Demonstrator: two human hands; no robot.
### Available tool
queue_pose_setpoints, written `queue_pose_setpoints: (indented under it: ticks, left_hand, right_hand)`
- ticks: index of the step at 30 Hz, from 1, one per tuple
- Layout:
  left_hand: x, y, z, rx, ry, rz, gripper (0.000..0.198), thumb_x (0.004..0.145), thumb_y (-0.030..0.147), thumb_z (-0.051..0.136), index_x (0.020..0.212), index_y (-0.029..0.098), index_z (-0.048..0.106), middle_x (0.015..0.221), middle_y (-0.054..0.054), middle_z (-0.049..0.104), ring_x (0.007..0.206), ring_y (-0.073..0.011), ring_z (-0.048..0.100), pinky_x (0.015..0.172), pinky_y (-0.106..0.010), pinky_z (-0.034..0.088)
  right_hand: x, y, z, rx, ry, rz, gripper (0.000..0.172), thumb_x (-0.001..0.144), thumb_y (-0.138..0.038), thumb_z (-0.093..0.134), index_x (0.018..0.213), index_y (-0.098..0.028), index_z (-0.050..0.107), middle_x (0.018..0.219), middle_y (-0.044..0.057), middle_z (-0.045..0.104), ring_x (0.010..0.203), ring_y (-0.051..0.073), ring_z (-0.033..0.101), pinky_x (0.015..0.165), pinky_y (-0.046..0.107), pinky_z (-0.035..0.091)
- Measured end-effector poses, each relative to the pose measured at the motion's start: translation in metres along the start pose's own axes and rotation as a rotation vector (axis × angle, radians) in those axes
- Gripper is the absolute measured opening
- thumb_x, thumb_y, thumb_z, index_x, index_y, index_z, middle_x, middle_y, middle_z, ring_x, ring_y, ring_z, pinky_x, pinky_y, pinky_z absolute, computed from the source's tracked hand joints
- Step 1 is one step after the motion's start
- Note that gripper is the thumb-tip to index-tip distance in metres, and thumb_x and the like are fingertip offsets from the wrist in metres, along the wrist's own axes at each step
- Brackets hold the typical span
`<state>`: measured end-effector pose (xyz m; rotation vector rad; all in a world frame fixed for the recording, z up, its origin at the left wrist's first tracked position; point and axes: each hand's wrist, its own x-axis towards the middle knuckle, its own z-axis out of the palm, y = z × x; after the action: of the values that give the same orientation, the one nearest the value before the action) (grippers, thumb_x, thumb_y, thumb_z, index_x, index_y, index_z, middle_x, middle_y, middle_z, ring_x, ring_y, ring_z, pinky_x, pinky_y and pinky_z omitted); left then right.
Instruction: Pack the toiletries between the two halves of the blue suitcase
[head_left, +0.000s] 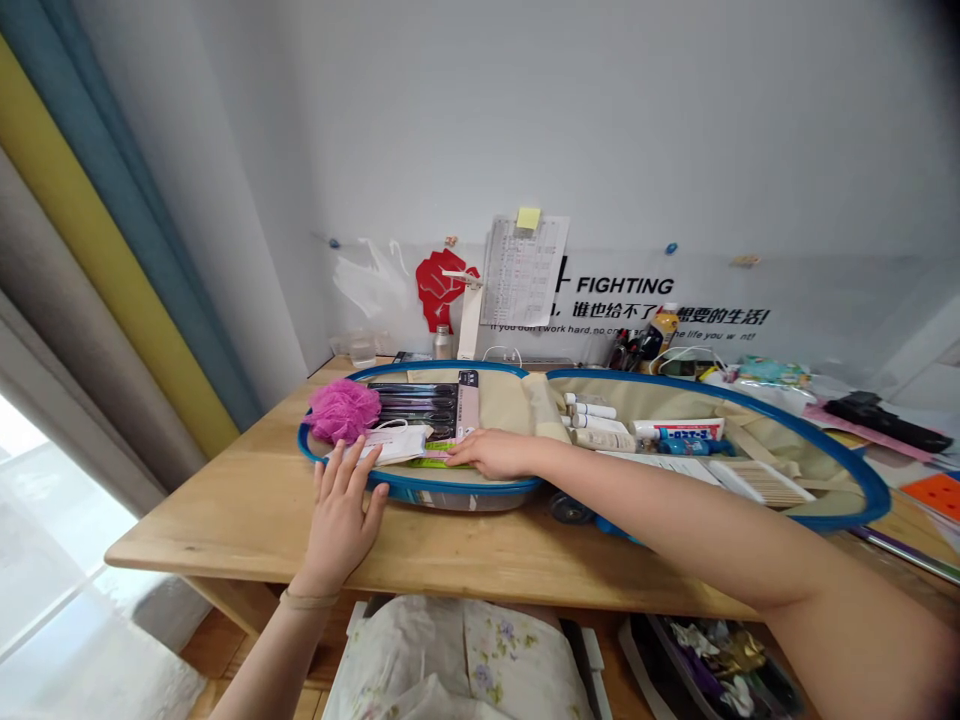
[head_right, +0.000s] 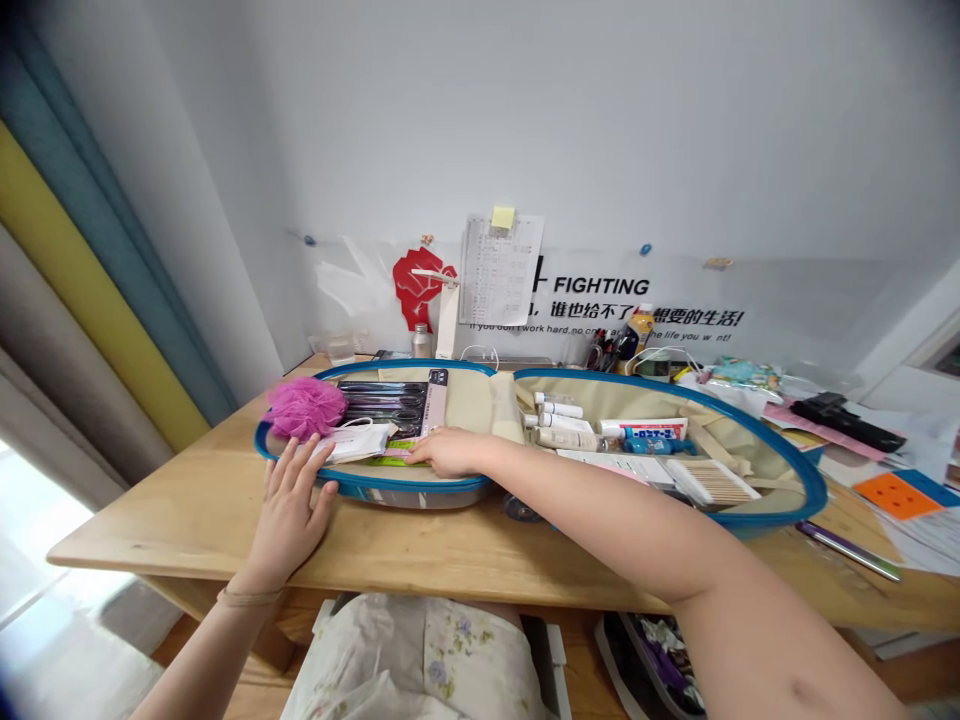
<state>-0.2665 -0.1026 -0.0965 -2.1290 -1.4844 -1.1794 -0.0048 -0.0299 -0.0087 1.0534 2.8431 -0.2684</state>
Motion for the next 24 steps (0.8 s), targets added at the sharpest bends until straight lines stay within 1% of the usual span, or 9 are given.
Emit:
queue_pose_setpoints:
  ticks: [4,6,8,10,12,15,17,19,24]
  left_hand:
    - [0.000,-0.001,0.000,0.002,0.006,0.009,0.045,0.100,0.033,0.040,0.143,0.022,0.049,0.152,-0.013,0.047,0.149,-0.0306,0.028,0.121,-0.055,0.017]
    - [0.000,-0.001,0.000,0.009,0.010,0.017,0.045,0.100,0.033,0.040,0.143,0.021,0.048,0.152,-0.014,0.047,0.149,-0.0306,0.028,0.121,-0.056,0.018]
    - [-0.001,0.000,0.000,0.015,0.011,0.024,0.045,0.100,0.032,0.039,0.143,0.021,0.048,0.152,-0.014,0.046,0.149,-0.0307,0.028,0.121,-0.056,0.018]
    - [-0.001,0.000,0.000,0.019,0.011,0.029,0.045,0.101,0.032,0.039,0.143,0.020,0.048,0.152,-0.014,0.046,0.149,-0.0306,0.028,0.121,-0.055,0.018]
    - [-0.001,0.000,0.000,0.018,0.012,0.030,0.044,0.101,0.032,0.040,0.143,0.021,0.048,0.152,-0.014,0.046,0.149,-0.0304,0.028,0.121,-0.055,0.018]
    - [-0.001,0.000,0.000,0.010,0.009,0.020,0.045,0.100,0.033,0.040,0.143,0.021,0.048,0.152,-0.013,0.047,0.149,-0.0303,0.028,0.121,-0.055,0.017]
    - [0.000,0.000,0.000,0.003,0.008,0.015,0.046,0.100,0.033,0.040,0.144,0.022,0.047,0.152,-0.013,0.047,0.149,-0.0306,0.028,0.121,-0.055,0.017]
    - [0.000,0.000,-0.001,-0.001,0.008,0.015,0.046,0.100,0.033,0.040,0.144,0.022,0.047,0.152,-0.013,0.047,0.149,-0.0308,0.028,0.121,-0.056,0.016]
    - [0.001,0.001,-0.001,0.006,0.007,0.021,0.045,0.100,0.034,0.039,0.143,0.021,0.048,0.151,-0.014,0.047,0.148,-0.0312,0.028,0.121,-0.056,0.017]
  right_hand:
    - [-0.001,-0.002,-0.003,0.007,-0.013,-0.015,0.055,0.087,-0.008,0.046,0.136,-0.025,0.062,0.143,0.003,0.058,0.133,0.019,0.054,0.113,0.032,0.041]
    - [-0.009,0.000,-0.013,0.030,0.015,-0.006,0.055,0.087,-0.010,0.047,0.139,-0.025,0.060,0.145,0.004,0.056,0.134,0.020,0.053,0.113,0.034,0.041]
    - [-0.026,0.005,-0.033,0.084,0.082,0.037,0.054,0.089,-0.017,0.048,0.141,-0.025,0.057,0.147,0.005,0.054,0.135,0.021,0.052,0.114,0.036,0.040]
    - [-0.051,0.017,-0.057,0.143,0.176,0.136,0.051,0.092,-0.025,0.046,0.142,-0.024,0.056,0.147,0.005,0.054,0.134,0.022,0.053,0.115,0.039,0.040]
    - [-0.081,0.035,-0.079,0.172,0.260,0.281,0.048,0.093,-0.031,0.043,0.138,-0.026,0.060,0.143,0.004,0.058,0.130,0.023,0.055,0.114,0.041,0.041]
    - [-0.128,0.066,-0.096,0.212,0.266,0.508,0.046,0.090,-0.038,0.046,0.130,-0.024,0.065,0.132,0.006,0.066,0.122,0.025,0.061,0.110,0.043,0.045]
    - [-0.157,0.083,-0.093,0.248,0.196,0.606,0.044,0.086,-0.040,0.051,0.123,-0.023,0.068,0.125,0.007,0.070,0.116,0.026,0.064,0.105,0.043,0.048]
    - [-0.183,0.093,-0.083,0.279,0.109,0.664,0.044,0.081,-0.043,0.056,0.118,-0.023,0.070,0.120,0.008,0.071,0.111,0.028,0.067,0.100,0.043,0.052]
    - [-0.230,0.088,-0.054,0.328,-0.074,0.762,0.057,0.071,-0.046,0.066,0.122,-0.023,0.069,0.128,0.015,0.067,0.115,0.030,0.065,0.096,0.037,0.054]
